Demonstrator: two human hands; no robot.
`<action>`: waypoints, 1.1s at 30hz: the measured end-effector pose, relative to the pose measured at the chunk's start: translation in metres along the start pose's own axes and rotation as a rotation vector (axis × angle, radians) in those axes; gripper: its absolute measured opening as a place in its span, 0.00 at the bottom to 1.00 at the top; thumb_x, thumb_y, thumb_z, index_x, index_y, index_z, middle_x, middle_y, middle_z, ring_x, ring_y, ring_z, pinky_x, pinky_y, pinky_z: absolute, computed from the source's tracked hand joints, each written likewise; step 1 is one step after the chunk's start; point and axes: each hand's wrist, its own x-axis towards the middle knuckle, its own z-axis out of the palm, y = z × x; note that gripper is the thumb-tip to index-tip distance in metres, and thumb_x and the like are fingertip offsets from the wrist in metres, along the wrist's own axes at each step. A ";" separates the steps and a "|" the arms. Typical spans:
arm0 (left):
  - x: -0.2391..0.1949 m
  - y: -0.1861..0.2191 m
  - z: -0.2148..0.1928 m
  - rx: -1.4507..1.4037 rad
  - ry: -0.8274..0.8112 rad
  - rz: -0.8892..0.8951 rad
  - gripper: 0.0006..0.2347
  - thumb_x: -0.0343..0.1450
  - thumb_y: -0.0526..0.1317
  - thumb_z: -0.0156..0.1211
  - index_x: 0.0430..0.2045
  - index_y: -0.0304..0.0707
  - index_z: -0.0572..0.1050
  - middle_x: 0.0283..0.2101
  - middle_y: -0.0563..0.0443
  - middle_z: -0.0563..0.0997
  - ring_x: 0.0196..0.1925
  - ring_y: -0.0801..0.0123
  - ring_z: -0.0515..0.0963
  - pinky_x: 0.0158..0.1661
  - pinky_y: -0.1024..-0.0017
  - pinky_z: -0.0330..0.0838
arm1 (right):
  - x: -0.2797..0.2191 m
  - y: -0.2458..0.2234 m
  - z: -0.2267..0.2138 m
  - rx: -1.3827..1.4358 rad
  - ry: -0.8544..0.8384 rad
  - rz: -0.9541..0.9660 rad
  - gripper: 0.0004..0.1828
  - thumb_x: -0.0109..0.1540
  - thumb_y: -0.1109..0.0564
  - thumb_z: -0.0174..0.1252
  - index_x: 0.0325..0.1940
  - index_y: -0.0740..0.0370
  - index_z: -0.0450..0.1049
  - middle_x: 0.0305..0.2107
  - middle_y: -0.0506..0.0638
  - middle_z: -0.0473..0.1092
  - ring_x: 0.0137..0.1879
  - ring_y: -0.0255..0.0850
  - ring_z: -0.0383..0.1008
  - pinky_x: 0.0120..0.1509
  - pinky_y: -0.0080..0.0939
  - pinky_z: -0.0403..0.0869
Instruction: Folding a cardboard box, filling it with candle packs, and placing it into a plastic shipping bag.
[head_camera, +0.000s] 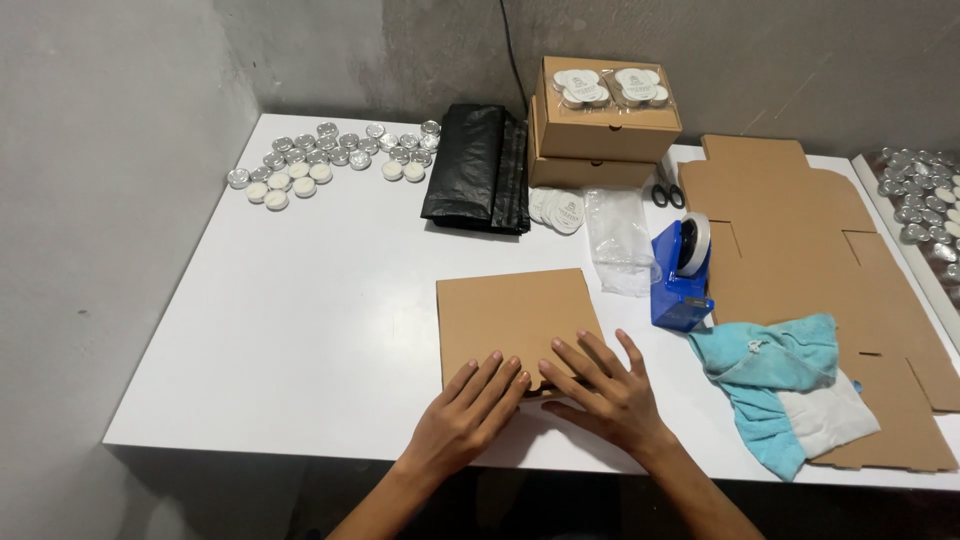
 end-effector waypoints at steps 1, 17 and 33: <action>-0.002 0.003 0.003 0.016 -0.018 0.017 0.15 0.81 0.32 0.46 0.62 0.33 0.71 0.65 0.40 0.74 0.68 0.52 0.74 0.66 0.60 0.67 | 0.000 -0.004 -0.001 -0.016 -0.015 -0.025 0.29 0.65 0.34 0.64 0.65 0.45 0.71 0.61 0.48 0.71 0.65 0.50 0.73 0.72 0.63 0.62; -0.013 0.009 -0.001 -0.064 0.078 -0.260 0.23 0.75 0.54 0.64 0.59 0.41 0.73 0.66 0.39 0.72 0.70 0.46 0.71 0.67 0.46 0.59 | -0.007 0.018 -0.003 0.628 -0.008 0.296 0.23 0.62 0.45 0.65 0.61 0.50 0.76 0.66 0.57 0.66 0.72 0.58 0.64 0.75 0.59 0.67; -0.016 -0.001 0.003 -0.453 0.275 -0.547 0.11 0.71 0.30 0.66 0.46 0.38 0.81 0.54 0.45 0.82 0.63 0.40 0.76 0.62 0.54 0.76 | -0.012 0.017 0.007 0.765 0.055 0.463 0.16 0.63 0.56 0.63 0.56 0.55 0.79 0.62 0.58 0.70 0.67 0.53 0.73 0.75 0.51 0.72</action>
